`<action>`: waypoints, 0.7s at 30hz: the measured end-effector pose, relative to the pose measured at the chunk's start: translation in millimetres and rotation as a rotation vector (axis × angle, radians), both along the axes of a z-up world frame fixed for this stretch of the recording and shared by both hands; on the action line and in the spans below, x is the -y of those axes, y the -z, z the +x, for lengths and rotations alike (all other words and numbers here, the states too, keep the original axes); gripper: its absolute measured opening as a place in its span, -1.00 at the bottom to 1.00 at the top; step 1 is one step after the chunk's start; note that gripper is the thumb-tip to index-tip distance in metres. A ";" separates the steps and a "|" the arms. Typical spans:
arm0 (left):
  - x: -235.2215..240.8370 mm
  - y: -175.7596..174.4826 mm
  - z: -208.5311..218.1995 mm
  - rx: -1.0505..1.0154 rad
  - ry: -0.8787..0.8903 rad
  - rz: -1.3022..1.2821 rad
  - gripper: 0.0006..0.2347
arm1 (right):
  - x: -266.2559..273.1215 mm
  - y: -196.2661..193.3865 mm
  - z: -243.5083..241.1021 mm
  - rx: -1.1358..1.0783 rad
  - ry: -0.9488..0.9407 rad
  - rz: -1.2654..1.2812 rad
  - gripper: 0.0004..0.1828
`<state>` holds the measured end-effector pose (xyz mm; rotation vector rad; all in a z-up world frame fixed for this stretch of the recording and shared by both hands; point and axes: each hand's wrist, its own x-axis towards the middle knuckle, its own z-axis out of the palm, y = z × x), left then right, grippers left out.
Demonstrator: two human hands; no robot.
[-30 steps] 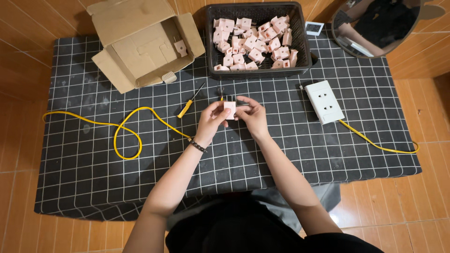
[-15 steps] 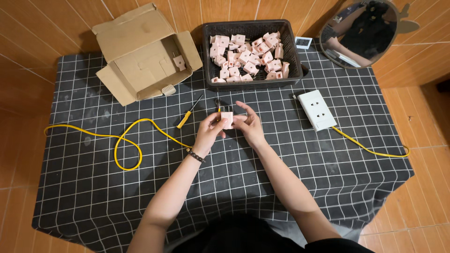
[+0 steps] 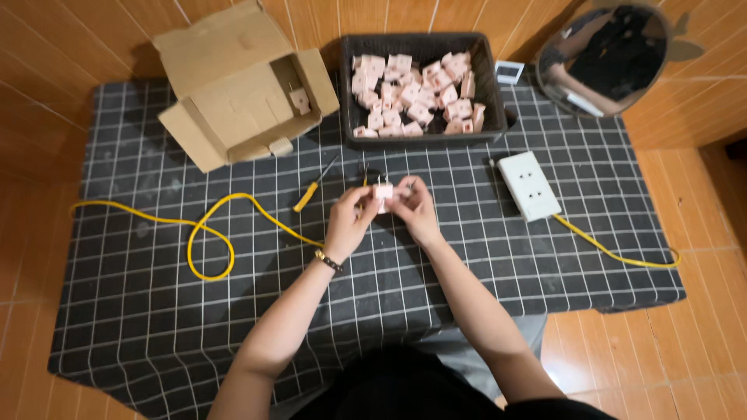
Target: The person assembles a pink electrical plug by inserting a yellow cable and tightening screws with a screwdriver. They test the plug by inserting it into a white power strip and then disassemble it to adjust the internal wiring before reassembling it.
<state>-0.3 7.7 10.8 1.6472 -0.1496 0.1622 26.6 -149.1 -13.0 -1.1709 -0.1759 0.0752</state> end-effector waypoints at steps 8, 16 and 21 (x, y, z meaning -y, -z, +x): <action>-48.2 19.9 15.0 0.438 -0.462 0.846 -0.60 | 16.7 6.0 9.2 -0.030 0.241 0.063 -0.75; -77.7 39.6 27.6 0.035 -0.343 0.921 -0.69 | 33.1 15.4 18.4 -0.006 0.309 0.078 -0.78; -66.1 19.1 17.3 -0.060 -0.172 0.441 -0.76 | 30.2 11.1 17.4 0.016 0.324 0.130 -0.72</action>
